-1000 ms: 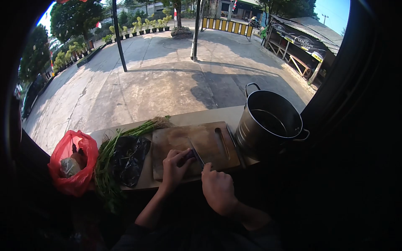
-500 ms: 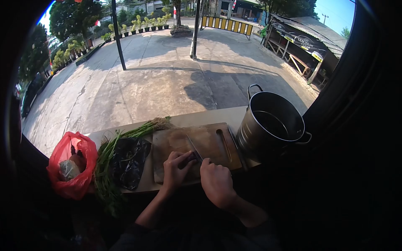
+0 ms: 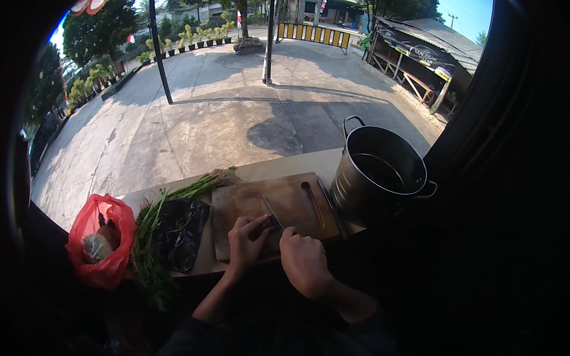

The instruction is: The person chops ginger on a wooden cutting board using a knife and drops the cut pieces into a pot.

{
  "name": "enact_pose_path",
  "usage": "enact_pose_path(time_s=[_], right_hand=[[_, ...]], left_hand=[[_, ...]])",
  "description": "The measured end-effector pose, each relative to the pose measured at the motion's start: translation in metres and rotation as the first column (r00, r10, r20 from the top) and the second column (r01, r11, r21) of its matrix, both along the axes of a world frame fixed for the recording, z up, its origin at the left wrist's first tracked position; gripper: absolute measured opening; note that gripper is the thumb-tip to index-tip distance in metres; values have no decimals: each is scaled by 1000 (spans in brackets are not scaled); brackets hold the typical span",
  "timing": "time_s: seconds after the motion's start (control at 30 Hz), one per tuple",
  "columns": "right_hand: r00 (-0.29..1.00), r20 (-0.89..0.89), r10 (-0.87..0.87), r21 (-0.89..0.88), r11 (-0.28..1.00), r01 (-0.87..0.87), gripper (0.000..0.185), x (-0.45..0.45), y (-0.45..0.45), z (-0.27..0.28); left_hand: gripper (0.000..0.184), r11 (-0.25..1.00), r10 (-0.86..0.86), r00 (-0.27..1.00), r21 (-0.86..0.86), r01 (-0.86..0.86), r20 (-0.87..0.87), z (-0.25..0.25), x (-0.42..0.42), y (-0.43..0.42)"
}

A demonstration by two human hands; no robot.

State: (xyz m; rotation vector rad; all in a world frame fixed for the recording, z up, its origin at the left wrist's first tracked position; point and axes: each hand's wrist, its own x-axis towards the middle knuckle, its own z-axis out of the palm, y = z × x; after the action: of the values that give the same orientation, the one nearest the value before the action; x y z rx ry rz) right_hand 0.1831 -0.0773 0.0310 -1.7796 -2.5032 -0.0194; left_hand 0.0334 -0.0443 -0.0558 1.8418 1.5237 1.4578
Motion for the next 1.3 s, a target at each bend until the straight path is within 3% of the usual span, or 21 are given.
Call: enact_pose_path(time_s=[0.17, 0.23, 0.4, 0.5, 0.6, 0.7, 0.73, 0.8, 0.97, 1.03, 1.2, 1.27, 1.3], right_hand=[[995, 65, -71, 61, 996, 67, 18, -14, -3, -11], [1000, -8, -9, 116, 993, 10, 16, -19, 15, -15], [1000, 7, 23, 130, 991, -24, 18, -9, -4, -10], [993, 35, -116, 36, 993, 115, 17, -18, -18, -14], [991, 35, -128, 217, 969, 117, 22, -32, 1, -34], [997, 2, -75, 237, 969, 72, 23, -31, 14, -38], [997, 0, -76, 236, 969, 74, 23, -27, 8, -34], [996, 9, -92, 67, 994, 91, 19, -14, -11, -18], [987, 25, -157, 64, 986, 155, 18, -29, -22, -30], [990, 36, -134, 276, 954, 119, 24, -35, -1, -49], [997, -5, -71, 242, 968, 70, 25, -25, -9, -40], [993, 28, -111, 74, 991, 109, 18, -21, -36, -29], [994, 30, -108, 76, 992, 105, 18, -22, -34, -33]], left_hand=[[35, 998, -59, 998, -5, 59, 6, 1, -6, 1], [34, 996, -82, 997, 38, 81, 10, 0, -6, 2], [35, 1000, -27, 1000, -4, 27, 6, 5, -1, -4], [36, 1000, -20, 1000, 19, 20, 0, 4, 1, -4], [35, 995, -85, 996, 49, 86, -9, 1, -6, -1], [35, 996, -88, 996, -3, 89, 25, -3, -7, 0], [35, 996, -90, 996, -4, 90, 23, -3, -6, -2], [38, 999, -8, 1000, 48, 8, -4, -2, -1, -2], [38, 997, -54, 998, 54, 55, -9, -4, -8, 2], [38, 995, -88, 996, 40, 88, -7, -6, -8, -1], [37, 999, -13, 999, 40, 11, 35, -1, -2, -4], [37, 999, -10, 999, 49, 8, 39, 0, -1, -6], [37, 998, -6, 999, 58, 3, 38, 0, -1, -5]])
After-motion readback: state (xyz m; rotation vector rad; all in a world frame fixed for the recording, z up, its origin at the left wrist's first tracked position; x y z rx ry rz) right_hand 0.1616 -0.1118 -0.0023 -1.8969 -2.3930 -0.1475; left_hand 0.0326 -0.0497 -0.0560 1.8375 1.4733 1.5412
